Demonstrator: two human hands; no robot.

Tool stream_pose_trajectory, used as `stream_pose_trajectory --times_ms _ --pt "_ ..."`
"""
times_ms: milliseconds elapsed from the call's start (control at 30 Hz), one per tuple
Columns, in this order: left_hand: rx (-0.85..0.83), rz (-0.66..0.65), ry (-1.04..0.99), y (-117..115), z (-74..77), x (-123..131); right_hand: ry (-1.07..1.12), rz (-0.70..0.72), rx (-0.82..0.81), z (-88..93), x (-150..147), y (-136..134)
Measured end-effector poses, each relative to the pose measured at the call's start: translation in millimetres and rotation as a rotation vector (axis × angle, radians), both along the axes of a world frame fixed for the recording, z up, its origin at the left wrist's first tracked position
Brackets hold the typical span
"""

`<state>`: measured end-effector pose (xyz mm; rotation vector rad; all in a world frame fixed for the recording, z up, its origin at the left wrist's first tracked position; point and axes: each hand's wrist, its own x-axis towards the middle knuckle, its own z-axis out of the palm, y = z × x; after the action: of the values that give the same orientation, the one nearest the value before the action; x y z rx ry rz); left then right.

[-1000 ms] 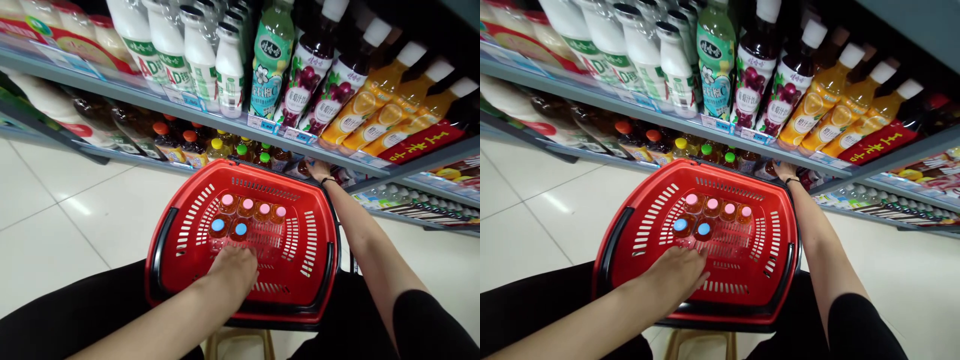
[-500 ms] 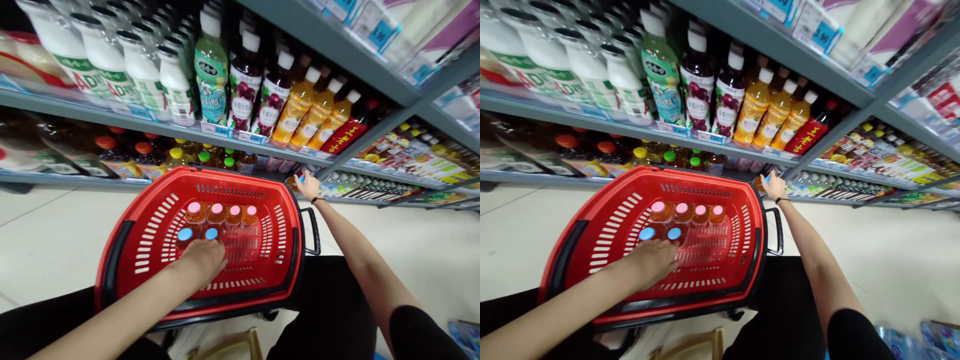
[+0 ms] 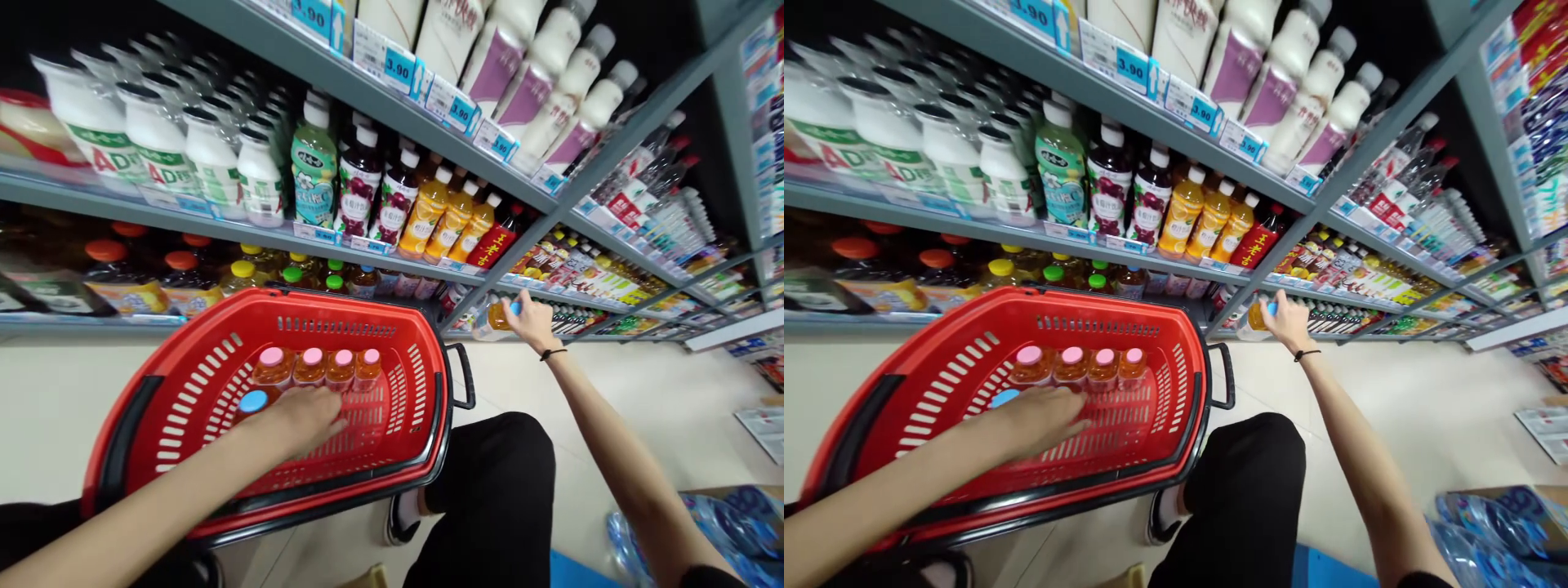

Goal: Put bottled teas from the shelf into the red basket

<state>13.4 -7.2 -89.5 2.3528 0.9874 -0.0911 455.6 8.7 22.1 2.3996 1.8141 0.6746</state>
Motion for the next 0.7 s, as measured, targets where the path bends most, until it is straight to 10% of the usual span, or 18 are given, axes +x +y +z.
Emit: stream_pose_trajectory --times_ms 133,267,500,700 --pt "0.094 -0.079 -0.083 1 28.0 11 -0.031 0.197 0.217 68.3 -30 -26" --pt "0.118 -0.001 -0.381 -8 50.7 28 0.269 0.405 0.423 98.8 -89 -53" --pt "-0.094 0.202 -0.868 -24 39.7 38 0.789 0.627 0.486 95.7 -210 -74" --pt "-0.329 0.448 -1.047 -24 52.2 27 1.590 0.514 0.568 49.5 -220 -9"
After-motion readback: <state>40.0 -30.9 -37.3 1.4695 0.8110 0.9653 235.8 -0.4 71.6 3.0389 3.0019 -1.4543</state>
